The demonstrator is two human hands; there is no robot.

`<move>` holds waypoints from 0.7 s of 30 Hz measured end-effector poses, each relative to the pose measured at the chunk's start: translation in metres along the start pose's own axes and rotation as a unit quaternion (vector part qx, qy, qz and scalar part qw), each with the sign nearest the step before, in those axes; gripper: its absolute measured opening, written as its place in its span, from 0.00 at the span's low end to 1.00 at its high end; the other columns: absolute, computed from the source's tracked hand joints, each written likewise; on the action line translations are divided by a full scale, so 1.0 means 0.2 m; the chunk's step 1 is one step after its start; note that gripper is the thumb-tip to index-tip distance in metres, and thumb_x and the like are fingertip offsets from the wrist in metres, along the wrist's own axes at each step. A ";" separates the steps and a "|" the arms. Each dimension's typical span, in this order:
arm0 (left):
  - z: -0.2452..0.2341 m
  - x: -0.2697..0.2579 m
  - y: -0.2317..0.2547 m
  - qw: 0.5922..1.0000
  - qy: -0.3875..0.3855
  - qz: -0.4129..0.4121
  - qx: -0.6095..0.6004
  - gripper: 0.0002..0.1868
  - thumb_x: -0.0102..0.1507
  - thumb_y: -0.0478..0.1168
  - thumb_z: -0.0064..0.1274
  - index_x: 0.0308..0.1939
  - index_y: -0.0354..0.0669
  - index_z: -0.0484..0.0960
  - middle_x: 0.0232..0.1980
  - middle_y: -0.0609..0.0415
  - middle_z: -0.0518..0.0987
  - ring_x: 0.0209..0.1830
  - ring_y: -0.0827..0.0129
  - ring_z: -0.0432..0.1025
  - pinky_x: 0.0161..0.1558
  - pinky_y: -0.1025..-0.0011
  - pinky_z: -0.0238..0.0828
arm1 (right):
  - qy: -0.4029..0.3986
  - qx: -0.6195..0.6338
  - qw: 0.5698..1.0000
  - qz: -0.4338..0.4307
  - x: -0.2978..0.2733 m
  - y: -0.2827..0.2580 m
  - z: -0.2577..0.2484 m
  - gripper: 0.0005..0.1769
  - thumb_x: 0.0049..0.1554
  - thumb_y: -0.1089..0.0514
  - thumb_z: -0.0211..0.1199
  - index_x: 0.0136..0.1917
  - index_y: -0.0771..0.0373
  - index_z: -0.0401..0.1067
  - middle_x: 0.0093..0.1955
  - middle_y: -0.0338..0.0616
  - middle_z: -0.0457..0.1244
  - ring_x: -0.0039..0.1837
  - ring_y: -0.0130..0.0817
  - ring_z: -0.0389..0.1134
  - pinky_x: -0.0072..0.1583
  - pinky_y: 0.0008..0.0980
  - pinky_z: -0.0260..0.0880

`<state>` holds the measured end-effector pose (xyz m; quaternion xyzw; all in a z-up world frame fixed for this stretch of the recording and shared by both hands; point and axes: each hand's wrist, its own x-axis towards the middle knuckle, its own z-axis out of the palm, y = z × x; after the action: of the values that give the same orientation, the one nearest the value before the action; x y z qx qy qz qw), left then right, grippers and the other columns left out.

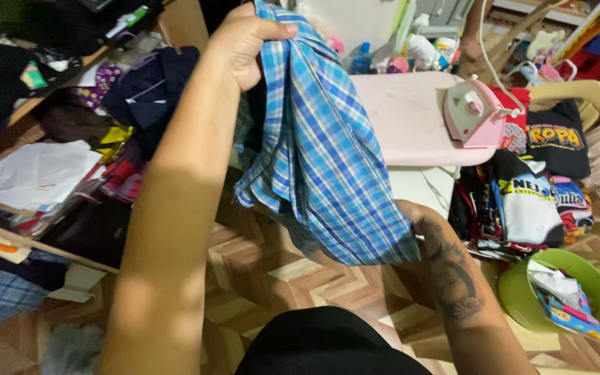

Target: The person irons a blue plaid skirt on a small ironing board. They repeatedly adjust the garment, smooth the fabric, and move the iron across different sections to remove wrinkles.

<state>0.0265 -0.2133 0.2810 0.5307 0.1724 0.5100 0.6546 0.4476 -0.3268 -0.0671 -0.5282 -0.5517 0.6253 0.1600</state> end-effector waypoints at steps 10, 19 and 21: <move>0.28 -0.19 -1.06 0.981 0.176 -0.042 0.064 0.54 0.47 0.30 0.71 0.70 0.53 0.54 0.63 0.53 0.70 0.66 0.59 0.65 0.65 0.53 0.64 | 0.276 0.075 0.958 -0.020 -0.12 -0.29 -0.28 0.42 0.70 0.31 0.46 0.72 0.73 0.70 0.74 0.57 0.62 0.70 0.37 0.61 0.71 0.41 0.53; 0.03 -0.07 -0.91 0.977 0.147 -0.053 -0.142 0.24 0.54 0.27 0.60 0.55 0.30 0.78 0.48 0.44 0.83 0.46 0.52 0.80 0.53 0.55 0.80 | -0.036 0.051 0.989 0.135 -0.32 0.11 -0.47 0.35 0.55 0.49 0.55 0.74 0.60 0.64 0.66 0.56 0.68 0.61 0.47 0.72 0.64 0.51 0.71; 0.07 -0.03 -0.86 0.984 0.100 -0.014 -0.149 0.25 0.55 0.26 0.60 0.57 0.32 0.77 0.48 0.46 0.83 0.48 0.55 0.80 0.55 0.57 0.79 | 0.015 0.004 0.972 0.233 -0.38 0.16 -0.46 0.43 0.62 0.32 0.43 0.75 0.65 0.67 0.70 0.70 0.63 0.56 0.53 0.51 0.62 0.58 0.41</move>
<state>0.1182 -0.2121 0.1341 0.3711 0.1669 0.5716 0.7126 0.5656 -0.3497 -0.0417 -0.6508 -0.4087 0.6395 0.0204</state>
